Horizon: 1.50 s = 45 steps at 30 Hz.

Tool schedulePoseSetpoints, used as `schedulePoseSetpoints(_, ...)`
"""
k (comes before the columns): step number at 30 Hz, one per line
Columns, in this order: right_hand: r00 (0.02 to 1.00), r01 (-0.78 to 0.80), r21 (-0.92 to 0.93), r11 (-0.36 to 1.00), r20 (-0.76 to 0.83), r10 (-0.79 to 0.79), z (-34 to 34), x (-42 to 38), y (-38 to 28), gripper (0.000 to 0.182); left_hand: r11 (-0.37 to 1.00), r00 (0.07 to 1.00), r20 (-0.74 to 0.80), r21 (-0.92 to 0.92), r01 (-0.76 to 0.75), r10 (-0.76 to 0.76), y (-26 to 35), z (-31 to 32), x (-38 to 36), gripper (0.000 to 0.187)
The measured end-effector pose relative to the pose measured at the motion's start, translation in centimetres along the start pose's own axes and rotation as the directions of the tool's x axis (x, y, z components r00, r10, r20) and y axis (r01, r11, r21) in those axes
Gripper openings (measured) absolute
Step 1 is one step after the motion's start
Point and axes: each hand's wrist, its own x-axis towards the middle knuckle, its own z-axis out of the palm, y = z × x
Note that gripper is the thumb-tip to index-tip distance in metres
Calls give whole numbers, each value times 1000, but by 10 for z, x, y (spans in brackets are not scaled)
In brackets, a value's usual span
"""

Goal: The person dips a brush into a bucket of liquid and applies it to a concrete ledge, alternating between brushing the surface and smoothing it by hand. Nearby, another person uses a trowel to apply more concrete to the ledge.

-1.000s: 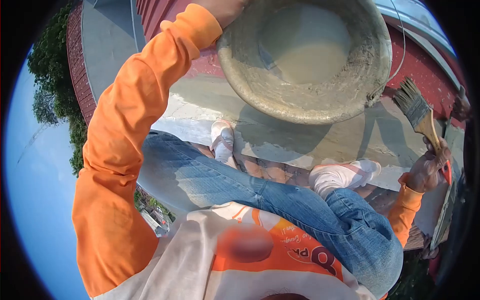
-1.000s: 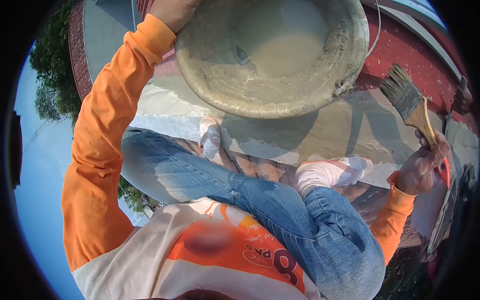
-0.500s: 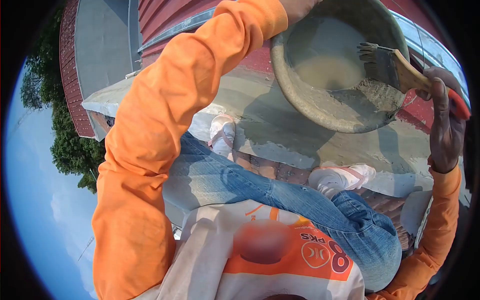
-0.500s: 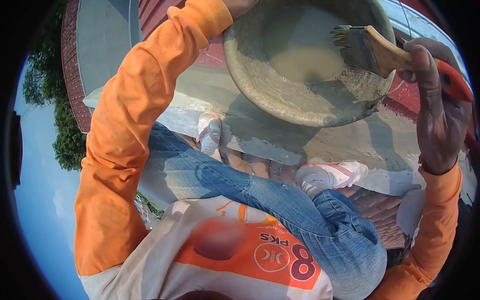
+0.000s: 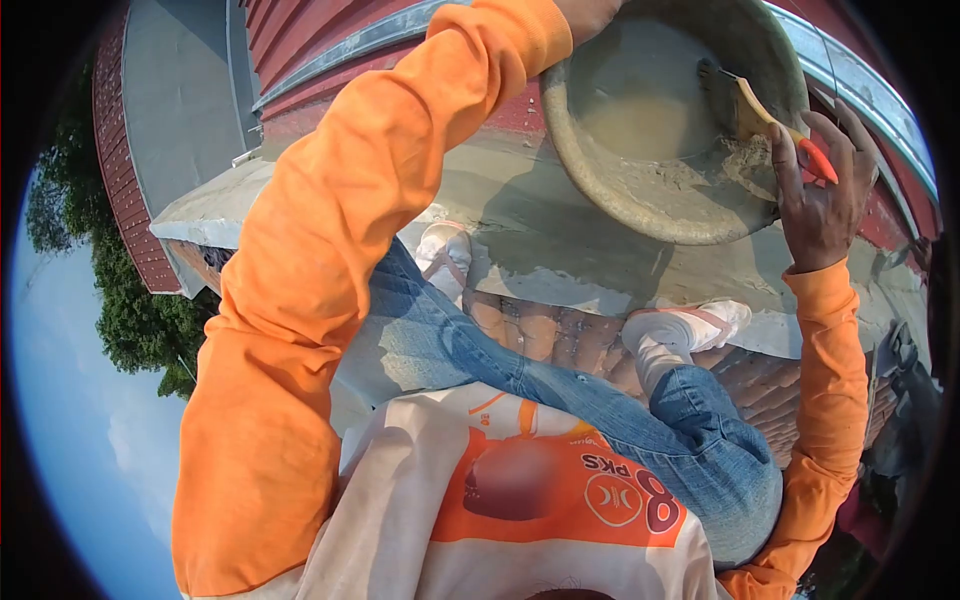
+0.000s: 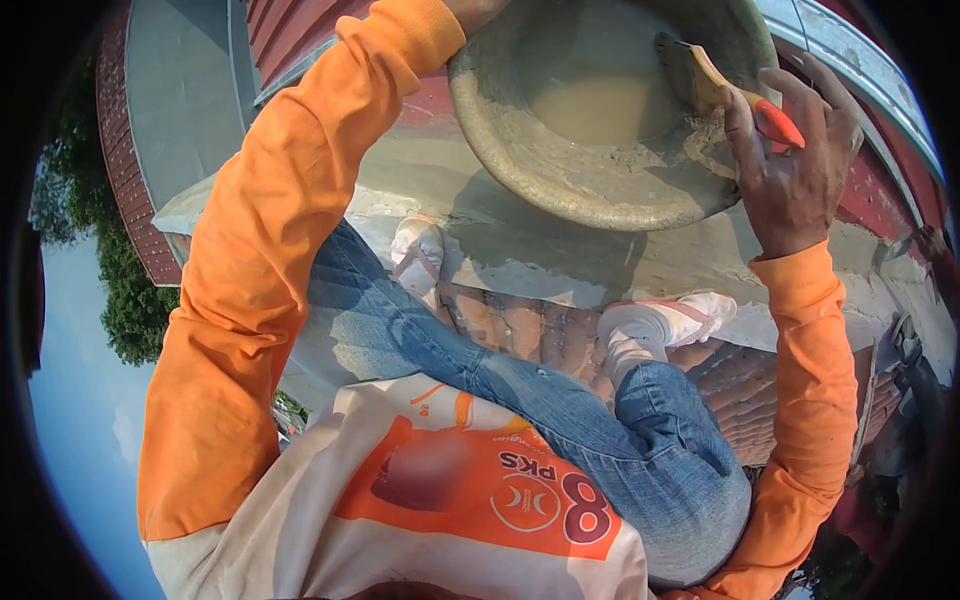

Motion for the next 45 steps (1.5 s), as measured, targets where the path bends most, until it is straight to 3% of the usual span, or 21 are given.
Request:
schedulePoseSetpoints(2,999,-36,-36,999,27,37,6,0,18,33,998,1000,4,64,19,-19,3,-1,8,24)
schedulePoseSetpoints(4,888,-440,71,895,186,421,12,-4,31,35,993,999,12,113,43,-44,5,3,17,25)
schedulePoseSetpoints(5,834,-544,168,822,219,507,16,-3,31,39,988,998,6,140,61,-62,5,6,18,25)
schedulePoseSetpoints(10,763,-646,267,715,242,600,7,-8,18,46,962,992,-6,245,125,-127,15,12,17,27)
schedulePoseSetpoints(15,683,-722,166,672,324,654,-38,-18,15,41,917,981,-96,348,194,-171,8,16,11,28)
schedulePoseSetpoints(17,667,-720,116,684,386,637,-64,-24,25,35,961,960,61,43,272,-275,-41,38,40,24)
schedulePoseSetpoints(18,640,-727,97,680,457,618,-83,-32,35,33,965,966,11,-51,257,-257,-46,41,38,23)
schedulePoseSetpoints(20,501,-856,128,501,442,744,-129,-56,35,29,974,976,23,-60,219,-218,-46,39,30,23)
schedulePoseSetpoints(22,397,-908,41,417,404,824,-179,-97,48,33,976,978,10,-55,209,-208,-47,41,30,23)
schedulePoseSetpoints(24,86,-985,172,15,414,906,-251,-252,128,37,978,979,2,-60,202,-202,-47,39,33,23)
schedulePoseSetpoints(26,104,-988,-95,122,177,979,-264,-225,54,37,974,974,25,-26,225,-224,-45,35,32,24)
schedulePoseSetpoints(30,129,-958,-254,134,37,991,-250,-252,13,37,969,970,38,-49,244,-242,-40,31,28,25)
schedulePoseSetpoints(45,207,-907,-369,202,26,978,-191,-251,-12,38,955,956,79,-68,288,-283,-31,20,21,24)
